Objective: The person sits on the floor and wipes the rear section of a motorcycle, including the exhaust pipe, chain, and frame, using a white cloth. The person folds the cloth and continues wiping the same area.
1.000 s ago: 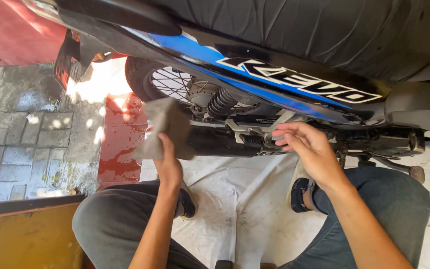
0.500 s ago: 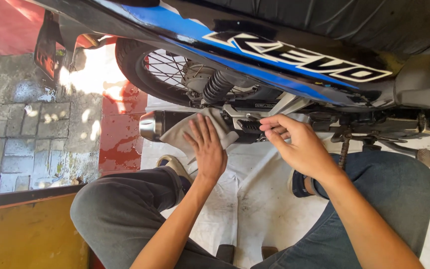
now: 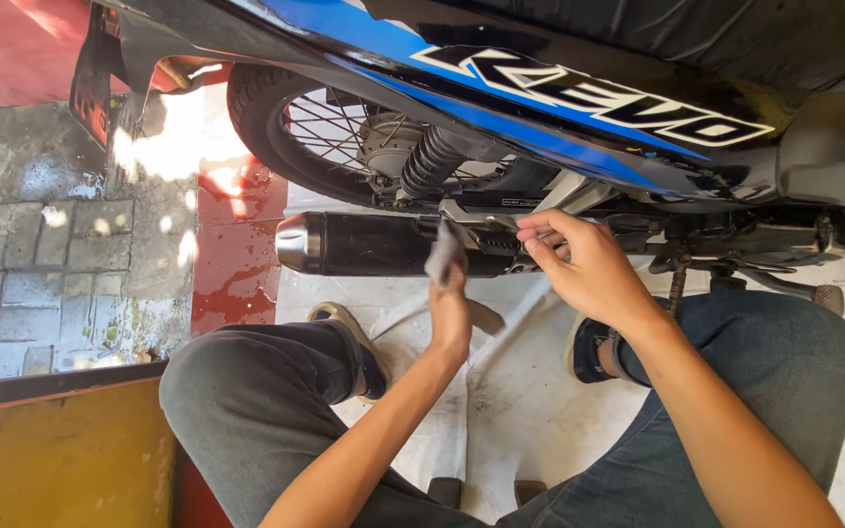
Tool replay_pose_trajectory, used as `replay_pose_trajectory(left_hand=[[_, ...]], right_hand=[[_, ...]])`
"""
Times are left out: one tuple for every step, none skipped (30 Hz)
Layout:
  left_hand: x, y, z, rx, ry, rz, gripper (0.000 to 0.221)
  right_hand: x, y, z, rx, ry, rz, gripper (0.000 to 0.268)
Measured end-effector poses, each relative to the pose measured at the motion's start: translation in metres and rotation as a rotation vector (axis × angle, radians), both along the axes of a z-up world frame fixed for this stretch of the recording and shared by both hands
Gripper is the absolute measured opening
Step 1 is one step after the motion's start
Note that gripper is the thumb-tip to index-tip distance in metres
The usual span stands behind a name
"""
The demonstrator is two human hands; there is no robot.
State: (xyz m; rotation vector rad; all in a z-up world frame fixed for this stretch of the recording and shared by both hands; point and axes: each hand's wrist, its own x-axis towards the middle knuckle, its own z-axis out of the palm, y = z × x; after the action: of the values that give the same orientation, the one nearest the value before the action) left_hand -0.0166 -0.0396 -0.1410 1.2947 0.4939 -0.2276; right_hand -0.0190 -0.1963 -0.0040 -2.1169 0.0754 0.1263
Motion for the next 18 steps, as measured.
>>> replay_pose_trajectory(left_hand=[[0.001,0.003,0.004,-0.001,-0.004,-0.001,0.055],[0.002,0.006,0.008,-0.234,0.192,0.119,0.059],[0.003,0.01,0.011,-0.466,0.391,0.241,0.064],[0.009,0.01,-0.011,-0.466,0.39,0.241,0.064],[0.013,0.011,-0.033,-0.497,0.441,0.244,0.064],[0.016,0.012,-0.055,-0.528,0.492,0.246,0.063],[0.018,0.01,-0.054,-0.531,0.488,0.245,0.063],[0.021,0.007,-0.052,-0.567,0.483,0.232,0.063],[0.026,0.003,-0.049,-0.606,0.475,0.216,0.063],[0.03,0.002,-0.048,-0.61,0.467,0.212,0.063],[0.032,0.0,-0.046,-0.621,0.447,0.21,0.064],[0.034,-0.001,-0.045,-0.632,0.426,0.208,0.065],[0.038,-0.003,-0.068,-0.635,0.423,0.204,0.065],[0.043,-0.005,-0.092,-0.621,0.438,0.17,0.065],[0.047,-0.005,-0.115,-0.604,0.455,0.136,0.065],[0.047,-0.008,-0.096,-0.603,0.454,0.132,0.065],[0.048,-0.01,-0.076,-0.637,0.457,0.137,0.062],[0.05,-0.013,-0.056,-0.671,0.459,0.142,0.06]], right_hand=[[-0.001,0.0,0.003,-0.001,-0.004,-0.001,0.025],[-0.002,0.001,0.005,-0.014,-0.018,0.006,0.026],[-0.003,0.002,0.007,-0.024,-0.029,0.015,0.026],[-0.003,0.002,0.009,-0.024,-0.03,0.015,0.026],[-0.005,0.002,0.009,-0.035,-0.042,0.019,0.026],[-0.006,0.003,0.01,-0.046,-0.053,0.022,0.025],[-0.007,0.004,0.01,-0.048,-0.058,0.023,0.025],[-0.007,0.005,0.011,-0.049,-0.06,0.026,0.025],[-0.006,0.005,0.013,-0.053,-0.067,0.028,0.025],[-0.004,0.005,0.012,-0.057,-0.075,0.027,0.025],[-0.004,0.005,0.01,-0.056,-0.078,0.034,0.025],[-0.003,0.004,0.008,-0.054,-0.08,0.04,0.025],[-0.001,0.004,0.008,-0.058,-0.084,0.038,0.025],[0.001,0.004,0.007,-0.076,-0.068,0.055,0.025],[0.001,0.005,0.005,-0.091,-0.05,0.069,0.026],[0.002,0.006,0.007,-0.091,-0.052,0.065,0.026],[0.004,0.006,0.009,-0.152,-0.035,0.099,0.026],[0.006,0.007,0.011,-0.214,-0.017,0.132,0.026]])
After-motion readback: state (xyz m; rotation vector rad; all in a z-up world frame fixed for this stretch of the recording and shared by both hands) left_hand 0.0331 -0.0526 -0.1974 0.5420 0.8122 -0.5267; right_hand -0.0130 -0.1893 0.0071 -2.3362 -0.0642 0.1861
